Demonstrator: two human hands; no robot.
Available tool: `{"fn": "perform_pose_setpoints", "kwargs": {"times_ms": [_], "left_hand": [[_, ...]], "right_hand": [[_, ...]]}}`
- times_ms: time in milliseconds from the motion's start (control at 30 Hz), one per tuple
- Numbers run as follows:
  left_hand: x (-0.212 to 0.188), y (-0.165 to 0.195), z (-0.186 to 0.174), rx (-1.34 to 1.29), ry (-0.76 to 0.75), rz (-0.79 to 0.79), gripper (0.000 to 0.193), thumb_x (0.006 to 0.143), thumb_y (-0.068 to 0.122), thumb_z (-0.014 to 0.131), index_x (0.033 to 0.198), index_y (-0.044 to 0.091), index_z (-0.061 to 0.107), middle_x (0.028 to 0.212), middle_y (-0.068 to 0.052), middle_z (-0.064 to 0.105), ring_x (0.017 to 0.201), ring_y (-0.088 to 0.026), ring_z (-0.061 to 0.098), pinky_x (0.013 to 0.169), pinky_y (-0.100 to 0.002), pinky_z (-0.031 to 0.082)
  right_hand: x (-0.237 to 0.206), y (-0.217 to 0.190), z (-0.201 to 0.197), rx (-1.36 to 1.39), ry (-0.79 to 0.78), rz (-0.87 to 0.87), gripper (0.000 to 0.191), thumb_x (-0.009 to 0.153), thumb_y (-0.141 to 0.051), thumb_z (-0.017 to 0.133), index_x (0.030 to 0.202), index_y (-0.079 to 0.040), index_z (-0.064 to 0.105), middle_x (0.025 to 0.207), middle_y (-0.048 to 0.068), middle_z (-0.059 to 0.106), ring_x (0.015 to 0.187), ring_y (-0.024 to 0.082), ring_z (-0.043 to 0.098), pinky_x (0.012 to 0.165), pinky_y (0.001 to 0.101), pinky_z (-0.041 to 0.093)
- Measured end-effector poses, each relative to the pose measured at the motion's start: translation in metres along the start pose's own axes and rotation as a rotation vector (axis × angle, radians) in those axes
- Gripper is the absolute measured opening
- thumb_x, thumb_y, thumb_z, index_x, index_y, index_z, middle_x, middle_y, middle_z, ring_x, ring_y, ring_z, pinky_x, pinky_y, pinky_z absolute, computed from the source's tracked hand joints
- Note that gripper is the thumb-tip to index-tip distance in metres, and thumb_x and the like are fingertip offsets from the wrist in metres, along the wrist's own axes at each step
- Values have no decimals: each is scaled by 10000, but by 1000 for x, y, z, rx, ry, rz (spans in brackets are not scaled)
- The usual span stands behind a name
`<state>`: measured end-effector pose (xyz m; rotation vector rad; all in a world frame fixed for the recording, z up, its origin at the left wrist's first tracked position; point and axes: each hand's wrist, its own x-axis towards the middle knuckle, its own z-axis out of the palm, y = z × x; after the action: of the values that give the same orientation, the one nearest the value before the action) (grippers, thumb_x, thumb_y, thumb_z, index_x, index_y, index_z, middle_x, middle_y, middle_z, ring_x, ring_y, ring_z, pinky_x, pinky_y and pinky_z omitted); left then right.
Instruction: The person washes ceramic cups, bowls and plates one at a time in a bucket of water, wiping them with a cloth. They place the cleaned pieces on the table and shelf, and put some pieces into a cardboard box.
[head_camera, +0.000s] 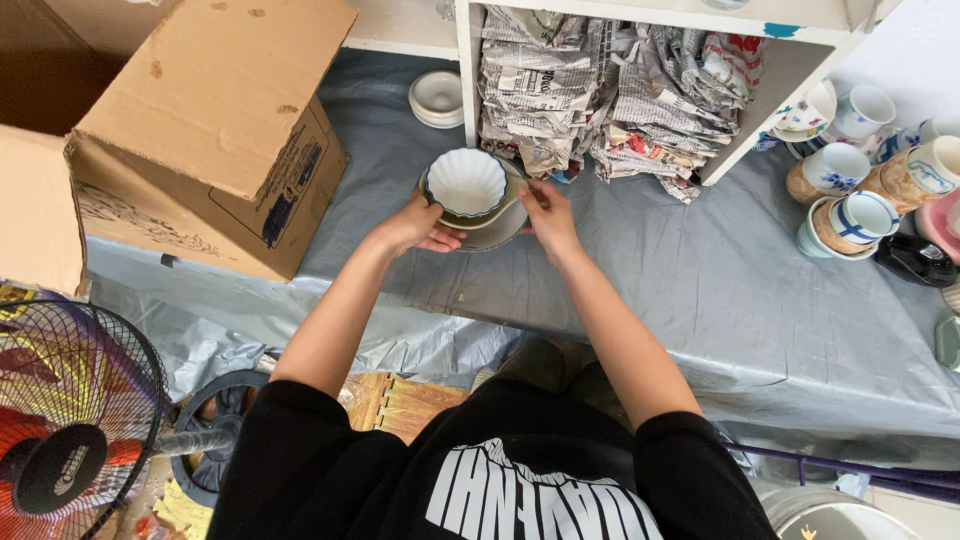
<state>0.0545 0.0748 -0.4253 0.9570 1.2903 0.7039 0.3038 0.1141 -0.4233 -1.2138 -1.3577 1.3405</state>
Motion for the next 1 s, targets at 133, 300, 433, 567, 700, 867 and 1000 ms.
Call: {"fn": "perform_pose_setpoints", "kwargs": {"times_ms": [133, 300, 433, 567, 700, 867, 1000], "left_hand": [[13, -7, 6, 60, 153, 10, 781, 1056, 115, 325, 1474, 28, -330, 929, -187, 688, 654, -254, 692, 618, -404, 638], [11, -4, 13, 189, 233, 53, 739, 1036, 59, 351, 1526, 13, -200, 810, -151, 650, 524, -225, 666, 493, -389, 612], [-16, 11, 27, 248, 310, 76, 795, 998, 34, 369, 1558, 31, -196, 734, -140, 631, 503, -232, 634, 483, -383, 594], [-48, 14, 27, 349, 475, 206, 694, 999, 62, 461, 1568, 12, 67, 703, -113, 668, 512, -212, 652, 514, -363, 578], [-57, -8, 2, 374, 707, 471, 595, 1008, 82, 511, 1535, 69, 234, 799, -84, 712, 633, -193, 688, 622, -348, 539], [-44, -67, -7, 131, 846, 655, 466, 1063, 136, 471, 1508, 93, 339, 1006, -140, 689, 772, -191, 694, 684, -320, 566], [-31, -84, 2, -107, 774, 525, 507, 1080, 324, 495, 1502, 102, 322, 1013, -138, 649, 712, -206, 666, 609, -358, 563]], "right_hand": [[5, -1, 4, -23, 27, -31, 476, 938, -284, 741, 1316, -18, 625, 1064, 87, 707, 847, 168, 703, 571, 318, 603], [0, -6, -2, -12, -51, 7, 578, 927, -282, 754, 1382, -1, 535, 1083, 111, 667, 861, 172, 702, 593, 371, 666], [-13, -4, -13, 75, -287, 318, 598, 907, -270, 722, 1381, -46, 434, 1049, 169, 672, 821, 298, 743, 680, 435, 676], [-21, 13, -13, 268, -373, 354, 455, 983, -226, 636, 1329, -9, 435, 1034, 226, 683, 870, 359, 757, 786, 442, 661], [-14, 28, -1, 331, -354, 327, 376, 1001, -176, 583, 1296, 23, 460, 1060, 255, 704, 917, 379, 760, 839, 434, 667], [-2, 24, 32, 402, -381, 307, 385, 1009, -203, 596, 1288, 27, 466, 1116, 251, 701, 964, 382, 756, 871, 428, 654], [6, 7, 71, 455, -352, 292, 439, 998, -233, 641, 1289, 35, 452, 1157, 242, 683, 987, 393, 753, 885, 431, 648]]}}
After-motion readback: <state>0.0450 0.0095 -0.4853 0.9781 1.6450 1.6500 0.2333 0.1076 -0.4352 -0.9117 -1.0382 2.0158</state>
